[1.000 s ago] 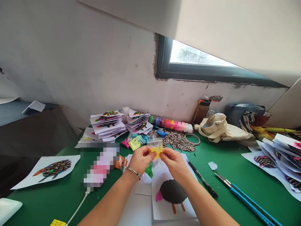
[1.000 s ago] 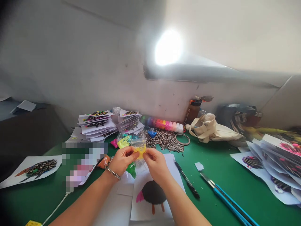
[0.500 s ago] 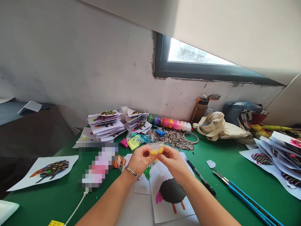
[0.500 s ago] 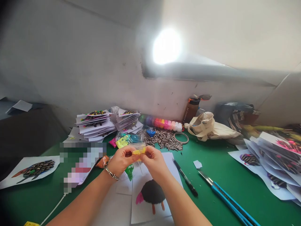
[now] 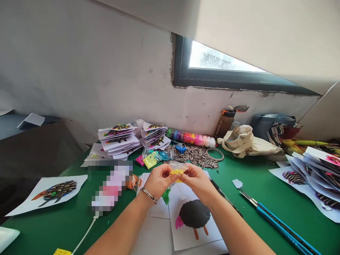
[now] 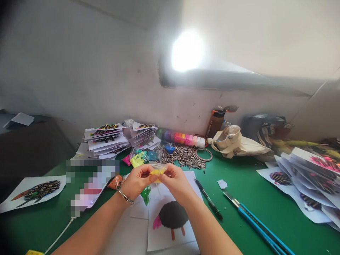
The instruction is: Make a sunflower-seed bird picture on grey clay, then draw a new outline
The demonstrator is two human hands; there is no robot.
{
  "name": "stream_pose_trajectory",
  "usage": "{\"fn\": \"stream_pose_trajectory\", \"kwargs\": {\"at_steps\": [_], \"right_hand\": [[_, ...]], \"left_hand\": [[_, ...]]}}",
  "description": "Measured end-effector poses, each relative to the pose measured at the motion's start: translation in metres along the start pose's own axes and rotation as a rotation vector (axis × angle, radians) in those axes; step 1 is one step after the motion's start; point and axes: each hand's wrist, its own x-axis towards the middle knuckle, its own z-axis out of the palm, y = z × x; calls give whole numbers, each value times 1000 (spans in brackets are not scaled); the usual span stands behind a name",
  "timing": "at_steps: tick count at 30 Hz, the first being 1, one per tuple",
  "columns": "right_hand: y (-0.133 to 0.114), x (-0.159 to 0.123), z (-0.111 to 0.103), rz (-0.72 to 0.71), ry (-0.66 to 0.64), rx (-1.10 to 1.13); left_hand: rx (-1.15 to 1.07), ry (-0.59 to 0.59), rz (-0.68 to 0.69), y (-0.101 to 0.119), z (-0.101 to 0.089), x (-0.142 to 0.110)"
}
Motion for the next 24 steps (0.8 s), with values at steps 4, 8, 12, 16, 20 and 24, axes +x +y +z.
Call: {"fn": "stream_pose_trajectory", "kwargs": {"at_steps": [4, 8, 12, 16, 20, 24], "right_hand": [[-2, -1, 1, 6, -44, 52], [1, 2, -6, 16, -68, 55], [1, 2, -7, -3, -60, -12], [-3, -1, -1, -7, -23, -53], [-4, -2, 2, -18, -84, 44], [-2, 0, -2, -34, -92, -33]], "left_hand": [[-12, -27, -23, 1, 0, -1], [-21, -26, -27, 4, -2, 0], [3, -46, -11, 3, -2, -1], [14, -74, -15, 1, 0, -1], [4, -77, -19, 1, 0, -1], [23, -28, -8, 3, 0, -1]]}}
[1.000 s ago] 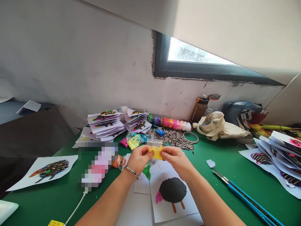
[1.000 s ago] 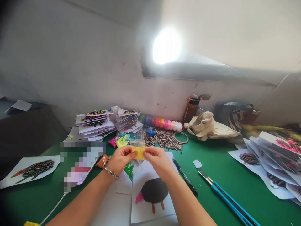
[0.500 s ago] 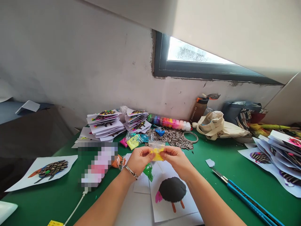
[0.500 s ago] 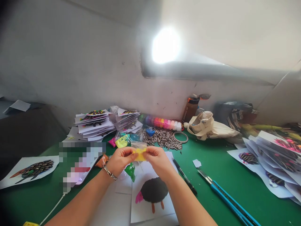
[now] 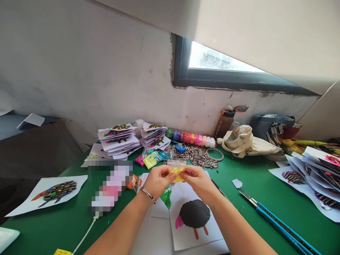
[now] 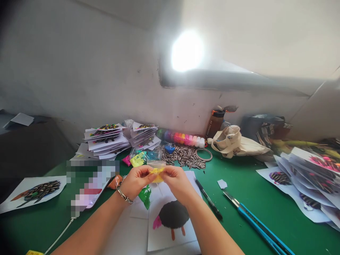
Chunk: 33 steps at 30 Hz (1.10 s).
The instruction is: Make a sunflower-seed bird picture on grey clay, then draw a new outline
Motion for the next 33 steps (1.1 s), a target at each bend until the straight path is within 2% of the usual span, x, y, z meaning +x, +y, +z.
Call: {"fn": "stream_pose_trajectory", "kwargs": {"at_steps": [6, 11, 14, 20, 25, 33], "right_hand": [[-3, -1, 0, 8, 59, -77], [-8, -3, 5, -5, 13, 26], [-9, -2, 1, -5, 0, -9], [-6, -1, 0, 16, 85, -70], [-9, -2, 5, 33, 67, -24], [-21, -5, -4, 59, -52, 58]], "left_hand": [[-11, -19, 17, 0, 2, -1], [-48, -11, 7, 2, 2, -1], [-51, 9, -14, 2, 3, -1], [-149, 27, 6, 4, 6, -1], [-159, 34, -24, 8, 4, -2], [-62, 56, 8, 8, 2, -1]]}}
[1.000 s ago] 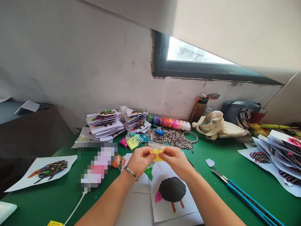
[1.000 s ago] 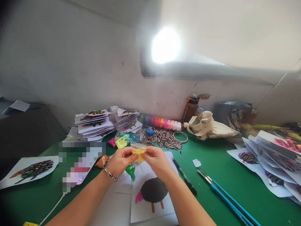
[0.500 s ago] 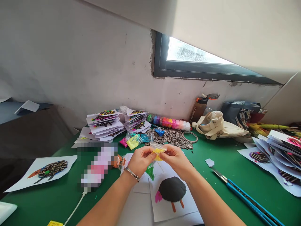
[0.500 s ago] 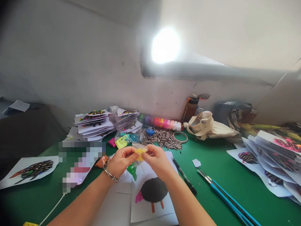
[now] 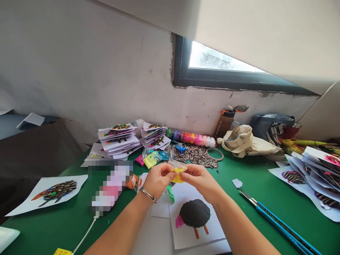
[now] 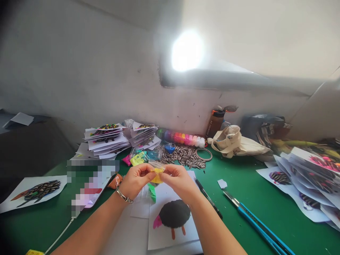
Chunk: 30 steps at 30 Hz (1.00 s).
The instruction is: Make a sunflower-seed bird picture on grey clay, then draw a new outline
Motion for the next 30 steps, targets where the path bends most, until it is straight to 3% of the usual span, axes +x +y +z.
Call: {"fn": "stream_pose_trajectory", "kwargs": {"at_steps": [8, 14, 22, 30], "right_hand": [[12, 3, 3, -16, 68, -53], [17, 6, 3, 3, 47, 135], [15, 4, 4, -28, 93, -99], [11, 4, 0, -6, 37, 48]], "left_hand": [[71, -31, -20, -4, 2, -2], [-54, -70, -64, -4, 1, -1], [41, -32, 6, -3, 2, -2], [-34, -52, -42, -3, 0, -1]]}}
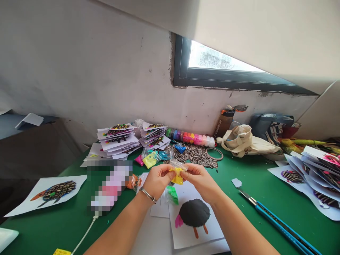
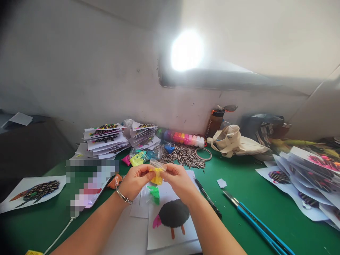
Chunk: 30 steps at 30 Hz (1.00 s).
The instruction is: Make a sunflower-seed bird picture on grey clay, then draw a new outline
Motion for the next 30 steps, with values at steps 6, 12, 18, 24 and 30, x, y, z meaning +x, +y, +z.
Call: {"fn": "stream_pose_trajectory", "kwargs": {"at_steps": [6, 12, 18, 24, 30], "right_hand": [[2, -1, 1, 0, 31, -176], [-1, -2, 2, 8, 26, -116], [-16, -6, -4, -13, 77, -52], [-13, -6, -4, -34, 69, -160], [-8, -3, -6, -45, 89, -156]], "left_hand": [[105, 20, 28, 0, 1, -1], [89, -5, 39, -2, 1, 0], [68, -11, 6, -4, -5, 2], [83, -32, -9, -2, -6, 2], [-101, -78, -84, -3, -7, 0]]}}
